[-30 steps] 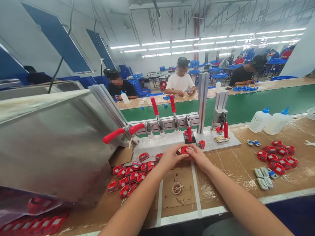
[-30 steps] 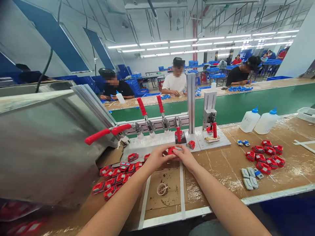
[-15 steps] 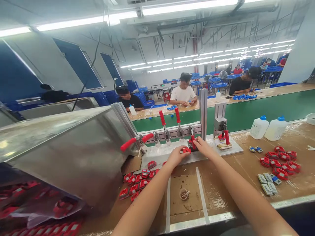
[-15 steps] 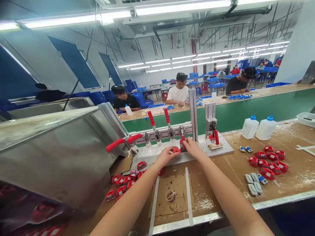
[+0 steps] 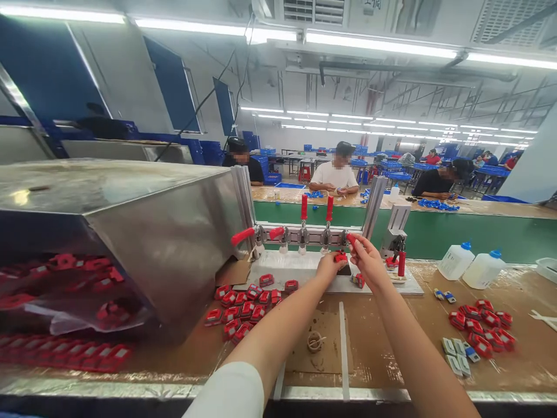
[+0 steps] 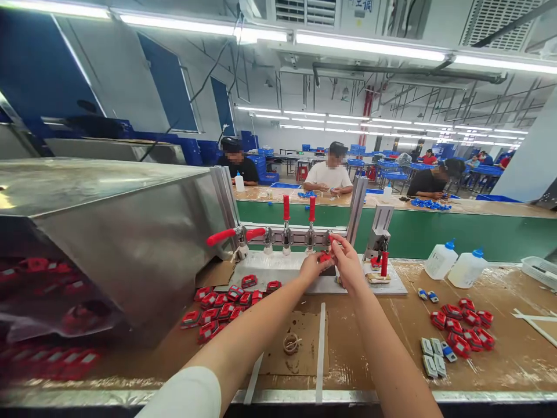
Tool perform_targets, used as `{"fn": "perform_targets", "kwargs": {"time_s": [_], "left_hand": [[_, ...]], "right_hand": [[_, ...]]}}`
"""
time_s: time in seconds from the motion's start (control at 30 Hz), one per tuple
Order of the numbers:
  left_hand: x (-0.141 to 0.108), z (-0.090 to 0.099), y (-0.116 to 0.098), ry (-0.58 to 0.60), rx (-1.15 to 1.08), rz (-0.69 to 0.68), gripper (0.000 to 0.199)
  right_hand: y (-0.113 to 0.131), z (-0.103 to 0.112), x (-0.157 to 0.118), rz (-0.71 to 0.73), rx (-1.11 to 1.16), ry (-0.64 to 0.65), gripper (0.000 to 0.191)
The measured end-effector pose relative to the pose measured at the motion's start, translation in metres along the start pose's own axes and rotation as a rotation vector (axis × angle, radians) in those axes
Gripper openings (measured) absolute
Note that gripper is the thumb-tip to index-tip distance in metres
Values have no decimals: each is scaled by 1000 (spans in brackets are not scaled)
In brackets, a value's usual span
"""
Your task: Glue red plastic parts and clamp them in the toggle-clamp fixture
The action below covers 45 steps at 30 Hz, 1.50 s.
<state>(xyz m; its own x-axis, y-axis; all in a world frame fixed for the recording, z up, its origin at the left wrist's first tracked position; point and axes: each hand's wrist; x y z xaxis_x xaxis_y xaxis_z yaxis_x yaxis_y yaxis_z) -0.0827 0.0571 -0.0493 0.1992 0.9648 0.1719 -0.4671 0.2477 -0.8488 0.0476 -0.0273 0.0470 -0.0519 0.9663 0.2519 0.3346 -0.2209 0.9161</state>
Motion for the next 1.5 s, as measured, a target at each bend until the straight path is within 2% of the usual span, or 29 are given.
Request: {"fn": "perform_targets", "kwargs": {"time_s": [0.17, 0.4, 0.77, 0.93, 1.3, 1.4, 1.5], "left_hand": [[9, -2, 4, -3, 78, -51, 45], [17, -2, 4, 40, 139, -146, 41], [22, 2, 22, 56, 75, -236, 45], [25, 3, 25, 68, 68, -249, 45], [23, 11, 22, 139, 125, -229, 45], [24, 10, 24, 148, 136, -220, 47], [26, 9, 27, 152, 144, -211, 47]], "right_hand": [[8, 2, 2, -65, -29, 55, 54], [19, 5, -5, -226, -105, 91, 45], [8, 18, -15, -235, -234, 124, 44], [-5, 23, -19, -252, -282, 138, 44], [-41, 37, -18, -160, -389, 143, 41], [-49, 41, -16, -87, -516, 170, 41], [-56, 47, -14, -6, -738, 243, 42]]}}
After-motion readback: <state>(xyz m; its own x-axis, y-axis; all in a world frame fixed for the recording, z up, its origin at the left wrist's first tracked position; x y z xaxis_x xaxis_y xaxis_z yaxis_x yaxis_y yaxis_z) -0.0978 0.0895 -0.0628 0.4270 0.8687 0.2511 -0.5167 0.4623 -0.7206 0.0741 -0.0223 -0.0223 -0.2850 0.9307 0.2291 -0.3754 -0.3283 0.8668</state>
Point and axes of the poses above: each hand's wrist, its own x-axis towards the middle knuckle, its own z-axis out of the back of the hand, y = z × x, and after that the axes turned 6 degrees about -z, right-handed
